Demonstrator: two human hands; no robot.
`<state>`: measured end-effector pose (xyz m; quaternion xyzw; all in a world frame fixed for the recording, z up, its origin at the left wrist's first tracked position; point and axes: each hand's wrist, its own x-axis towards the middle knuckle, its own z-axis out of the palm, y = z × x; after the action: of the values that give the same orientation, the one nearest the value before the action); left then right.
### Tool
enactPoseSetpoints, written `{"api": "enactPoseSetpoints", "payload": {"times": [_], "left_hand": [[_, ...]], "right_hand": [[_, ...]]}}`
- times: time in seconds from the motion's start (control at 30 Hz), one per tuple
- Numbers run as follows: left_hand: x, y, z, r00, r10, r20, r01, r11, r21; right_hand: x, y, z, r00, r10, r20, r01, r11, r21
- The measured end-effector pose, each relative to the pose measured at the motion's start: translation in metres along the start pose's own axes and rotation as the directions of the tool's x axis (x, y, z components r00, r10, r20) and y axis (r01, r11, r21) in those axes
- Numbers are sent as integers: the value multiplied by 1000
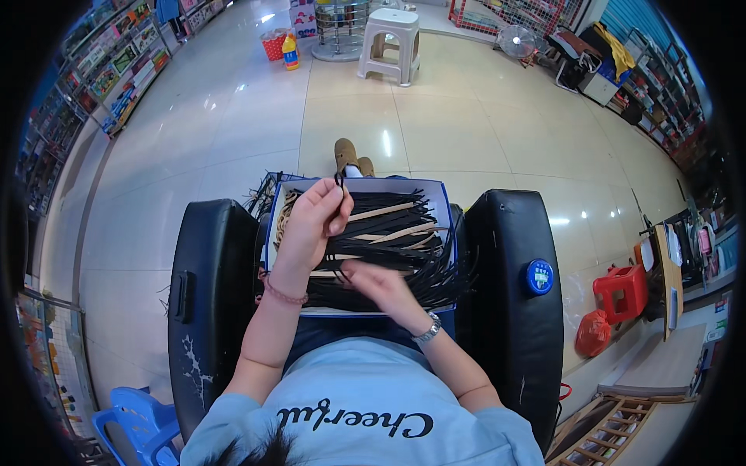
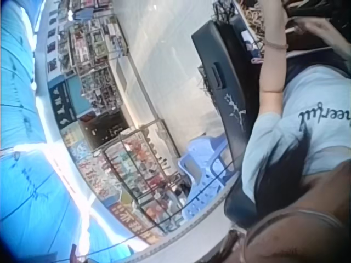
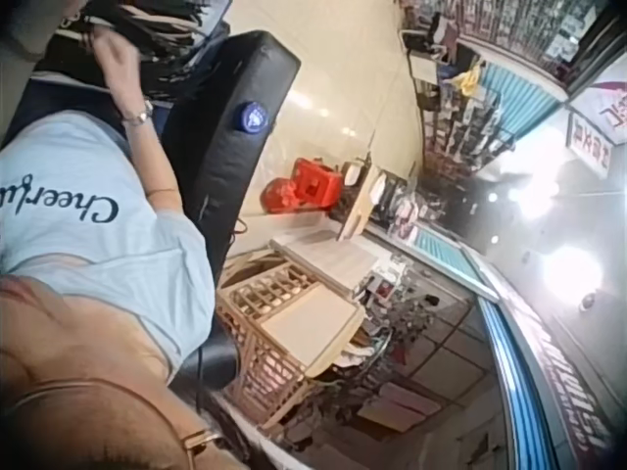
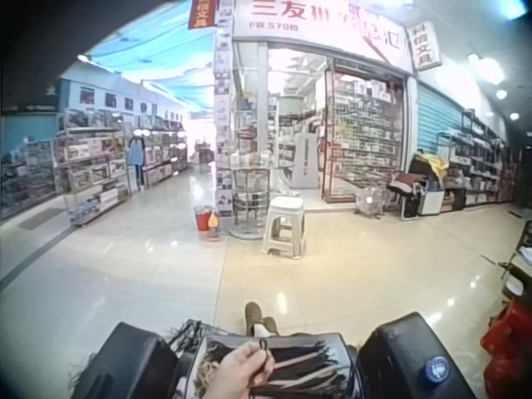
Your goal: The person holds a smartphone and then repeatedly loops and connects black straps through elastic rings by hand from a box.
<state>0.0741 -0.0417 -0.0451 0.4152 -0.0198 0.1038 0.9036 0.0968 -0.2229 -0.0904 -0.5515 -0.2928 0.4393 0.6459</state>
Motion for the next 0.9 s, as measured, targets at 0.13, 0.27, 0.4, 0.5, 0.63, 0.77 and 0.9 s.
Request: {"api": "enactPoseSetpoints", "payload": {"times": [0.13, 0.27, 0.4, 0.5, 0.63, 0.77, 0.9], "left_hand": [[-4, -16, 24, 993, 60, -104, 8, 835, 550], [-3, -33, 29, 965, 257, 53, -203, 601, 773], [-2, -27, 27, 990, 118, -82, -58, 848, 526], [-6, -5, 17, 990, -109, -90, 131, 945, 300], [-6, -5, 14, 966, -248, -65, 256, 951, 173], [-7, -29, 18, 987, -1, -161, 68, 907, 416], [-12, -42, 21, 966, 189, -176, -33, 766, 641]], "right_hand": [[20, -29, -14, 844, -280, -457, 288, 956, -54], [38, -42, -17, 900, -183, -397, 180, 983, -45], [45, -47, -22, 919, -301, -256, 312, 950, 3], [56, -54, -32, 840, -539, -68, 501, 817, -285], [57, -56, -36, 809, -585, 59, 563, 743, -362], [48, -47, -21, 840, -496, -219, 453, 864, -218], [44, -31, -13, 780, -496, -381, 429, 867, -253]]}}
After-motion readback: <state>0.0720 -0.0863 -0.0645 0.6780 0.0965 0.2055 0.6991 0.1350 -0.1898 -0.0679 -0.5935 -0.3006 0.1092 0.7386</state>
